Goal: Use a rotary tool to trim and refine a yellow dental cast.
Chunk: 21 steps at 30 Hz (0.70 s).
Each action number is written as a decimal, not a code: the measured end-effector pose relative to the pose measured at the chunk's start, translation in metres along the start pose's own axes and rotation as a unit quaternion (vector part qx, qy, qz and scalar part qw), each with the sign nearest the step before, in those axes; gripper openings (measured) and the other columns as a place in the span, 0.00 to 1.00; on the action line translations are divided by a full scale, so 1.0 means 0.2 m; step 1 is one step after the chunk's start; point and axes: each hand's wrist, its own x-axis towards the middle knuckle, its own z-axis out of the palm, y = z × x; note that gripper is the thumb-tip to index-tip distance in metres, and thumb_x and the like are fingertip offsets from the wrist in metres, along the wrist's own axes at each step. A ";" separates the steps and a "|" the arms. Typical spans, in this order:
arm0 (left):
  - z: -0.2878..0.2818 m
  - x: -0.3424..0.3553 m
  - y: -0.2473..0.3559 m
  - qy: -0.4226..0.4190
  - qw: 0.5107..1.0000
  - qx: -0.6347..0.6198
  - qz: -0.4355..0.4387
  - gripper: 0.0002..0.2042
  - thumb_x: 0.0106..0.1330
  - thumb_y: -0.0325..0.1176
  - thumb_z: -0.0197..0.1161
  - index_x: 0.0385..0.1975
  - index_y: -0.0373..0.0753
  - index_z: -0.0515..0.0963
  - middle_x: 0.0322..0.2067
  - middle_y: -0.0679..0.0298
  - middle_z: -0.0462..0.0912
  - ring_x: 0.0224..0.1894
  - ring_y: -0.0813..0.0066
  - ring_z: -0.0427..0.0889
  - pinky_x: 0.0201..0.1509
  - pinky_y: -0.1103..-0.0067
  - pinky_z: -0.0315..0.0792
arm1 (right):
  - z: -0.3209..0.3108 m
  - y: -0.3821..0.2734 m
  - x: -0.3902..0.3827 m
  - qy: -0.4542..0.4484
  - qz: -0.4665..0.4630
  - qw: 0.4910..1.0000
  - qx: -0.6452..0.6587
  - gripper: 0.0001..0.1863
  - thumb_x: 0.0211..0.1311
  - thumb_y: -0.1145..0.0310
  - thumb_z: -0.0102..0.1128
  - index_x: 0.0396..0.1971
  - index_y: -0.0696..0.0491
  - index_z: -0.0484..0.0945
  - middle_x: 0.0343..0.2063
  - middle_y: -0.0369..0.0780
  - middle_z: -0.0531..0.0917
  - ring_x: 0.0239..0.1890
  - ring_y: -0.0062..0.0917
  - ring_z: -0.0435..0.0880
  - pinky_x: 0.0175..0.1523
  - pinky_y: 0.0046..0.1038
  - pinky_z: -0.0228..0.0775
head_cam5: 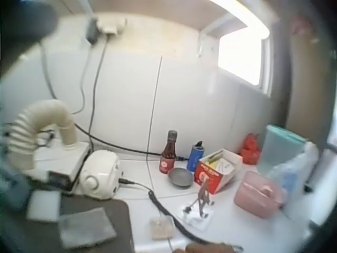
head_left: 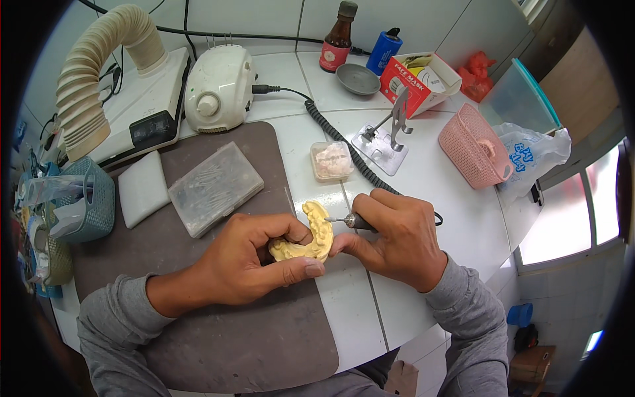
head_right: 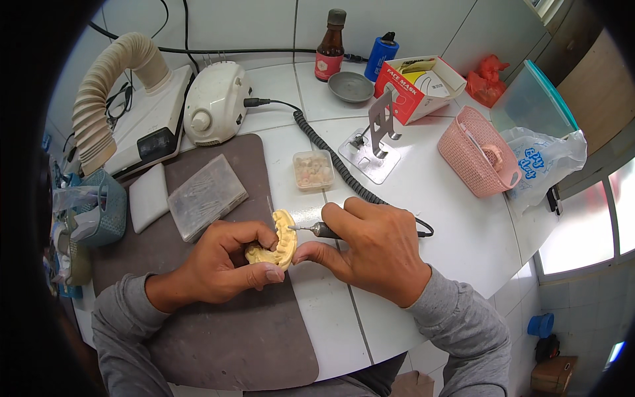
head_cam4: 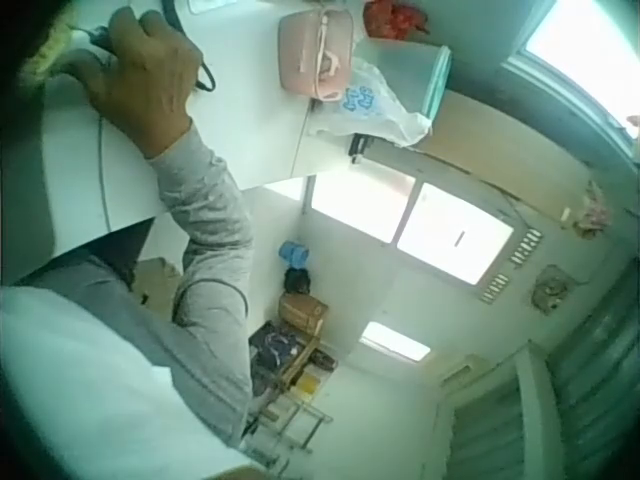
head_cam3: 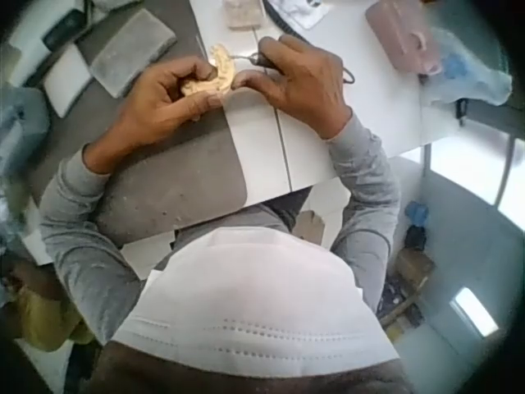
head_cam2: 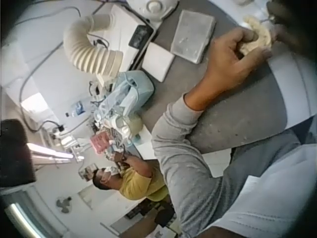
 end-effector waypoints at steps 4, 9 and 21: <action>-0.01 0.00 0.01 -0.003 1.000 0.011 0.000 0.15 0.73 0.39 0.80 0.45 0.33 0.86 0.29 0.72 0.84 0.29 0.91 0.72 0.31 0.83 0.66 | 0.00 0.00 0.00 0.007 0.000 1.000 0.005 0.34 0.57 0.34 0.80 0.28 0.53 0.79 0.19 0.37 0.74 0.16 0.31 0.72 0.24 0.35 0.62; 0.00 0.00 0.02 -0.001 1.000 0.018 0.000 0.16 0.72 0.40 0.80 0.45 0.33 0.86 0.29 0.72 0.84 0.29 0.91 0.72 0.31 0.83 0.67 | -0.01 0.00 0.00 -0.001 -0.005 1.000 -0.010 0.34 0.57 0.34 0.80 0.28 0.53 0.79 0.19 0.37 0.74 0.16 0.30 0.72 0.24 0.35 0.62; 0.00 0.00 0.01 -0.003 1.000 0.011 0.000 0.16 0.72 0.39 0.80 0.45 0.33 0.86 0.30 0.71 0.85 0.30 0.91 0.73 0.32 0.83 0.68 | -0.01 0.00 0.00 0.002 -0.005 1.000 0.000 0.33 0.58 0.35 0.80 0.27 0.53 0.79 0.19 0.37 0.73 0.16 0.30 0.71 0.23 0.35 0.61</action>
